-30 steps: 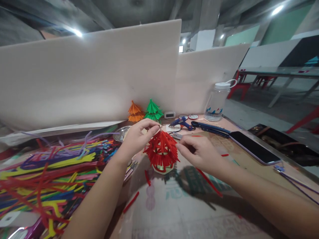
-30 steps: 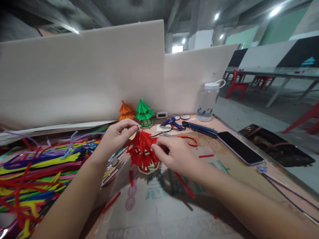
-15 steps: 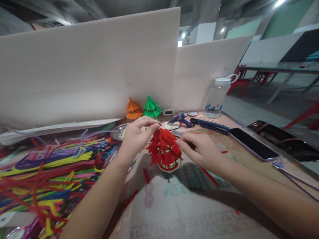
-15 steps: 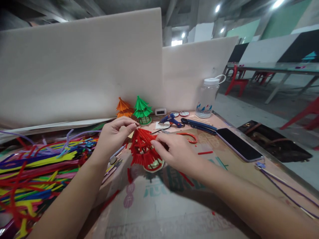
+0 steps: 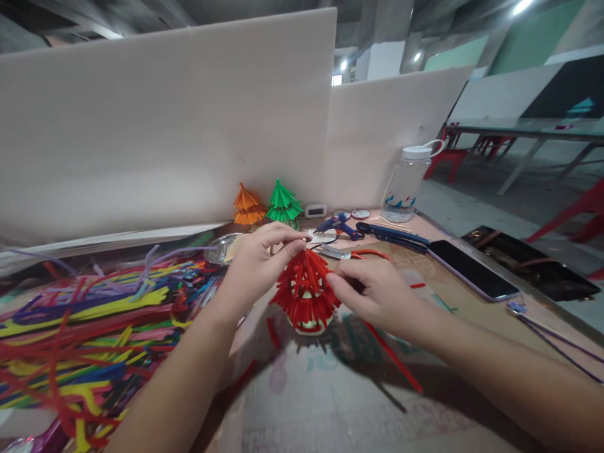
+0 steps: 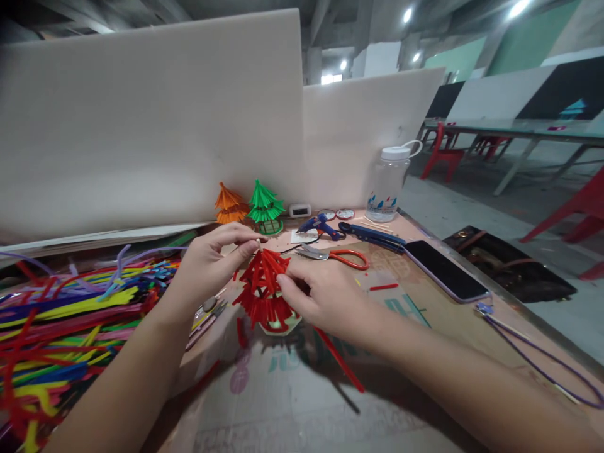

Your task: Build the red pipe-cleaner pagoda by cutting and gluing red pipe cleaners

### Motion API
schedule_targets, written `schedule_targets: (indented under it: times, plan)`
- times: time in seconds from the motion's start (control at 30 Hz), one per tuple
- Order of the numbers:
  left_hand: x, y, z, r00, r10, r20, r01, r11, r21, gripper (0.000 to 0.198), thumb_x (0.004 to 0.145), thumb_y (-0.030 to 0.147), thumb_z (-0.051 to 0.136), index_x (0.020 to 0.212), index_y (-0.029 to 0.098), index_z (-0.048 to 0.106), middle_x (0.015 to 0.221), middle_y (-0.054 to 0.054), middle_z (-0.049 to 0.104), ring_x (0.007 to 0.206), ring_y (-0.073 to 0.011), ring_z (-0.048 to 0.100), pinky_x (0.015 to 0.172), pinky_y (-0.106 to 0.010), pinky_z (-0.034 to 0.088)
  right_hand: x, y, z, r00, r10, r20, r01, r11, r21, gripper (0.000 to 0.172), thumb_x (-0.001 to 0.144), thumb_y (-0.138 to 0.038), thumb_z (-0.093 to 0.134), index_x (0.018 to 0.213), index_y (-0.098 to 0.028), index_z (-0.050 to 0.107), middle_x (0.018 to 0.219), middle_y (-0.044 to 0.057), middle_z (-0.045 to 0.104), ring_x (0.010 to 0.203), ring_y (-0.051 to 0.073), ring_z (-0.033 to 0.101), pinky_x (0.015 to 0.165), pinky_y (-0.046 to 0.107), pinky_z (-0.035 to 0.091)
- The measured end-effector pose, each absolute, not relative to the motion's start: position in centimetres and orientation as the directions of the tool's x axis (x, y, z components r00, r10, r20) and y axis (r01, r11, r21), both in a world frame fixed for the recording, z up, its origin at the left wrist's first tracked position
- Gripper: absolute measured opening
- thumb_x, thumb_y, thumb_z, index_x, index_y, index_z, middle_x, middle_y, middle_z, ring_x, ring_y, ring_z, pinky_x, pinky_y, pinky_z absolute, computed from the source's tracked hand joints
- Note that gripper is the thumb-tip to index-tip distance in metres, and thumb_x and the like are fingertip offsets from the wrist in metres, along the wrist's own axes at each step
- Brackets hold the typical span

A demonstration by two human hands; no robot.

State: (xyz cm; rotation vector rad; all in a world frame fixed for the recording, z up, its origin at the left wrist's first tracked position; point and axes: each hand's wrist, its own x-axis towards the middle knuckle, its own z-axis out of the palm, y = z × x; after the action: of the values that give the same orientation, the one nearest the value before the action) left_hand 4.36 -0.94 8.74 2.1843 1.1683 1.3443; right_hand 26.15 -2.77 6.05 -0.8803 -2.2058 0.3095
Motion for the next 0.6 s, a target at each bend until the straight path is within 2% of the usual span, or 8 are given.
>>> schedule_targets:
  times: [0.37,0.6]
  plan:
    - [4.69,-1.69,9.19,0.239,0.779,0.58,0.473,-0.615,0.631,0.014,0.092,0.029,0.068,0.093,0.021,0.079,0.094,-0.005,0.075,0.089,-0.0182,0.069,0.078,-0.028,0.053,26.03,-3.19,6.07,-0.498,0.71,0.497,0.511,0.704,-0.493,0.033,0.098,-0.028,0.047,0.067,-0.018,0.047,0.06,-0.003,0.048,0.055,0.009,0.038,0.057,0.026,0.026]
    - [4.69,-1.66,9.21,0.256,0.765,0.591,0.484,-0.631,0.606,0.015,0.092,0.029,0.067,0.094,0.021,0.079,0.093,-0.005,0.075,0.087,-0.0177,0.069,0.075,-0.028,0.053,25.95,-3.25,6.02,-0.513,0.705,0.491,0.511,0.71,-0.485,0.034,0.098,-0.027,0.046,0.065,-0.018,0.044,0.059,-0.004,0.044,0.055,0.009,0.038,0.057,0.028,0.023]
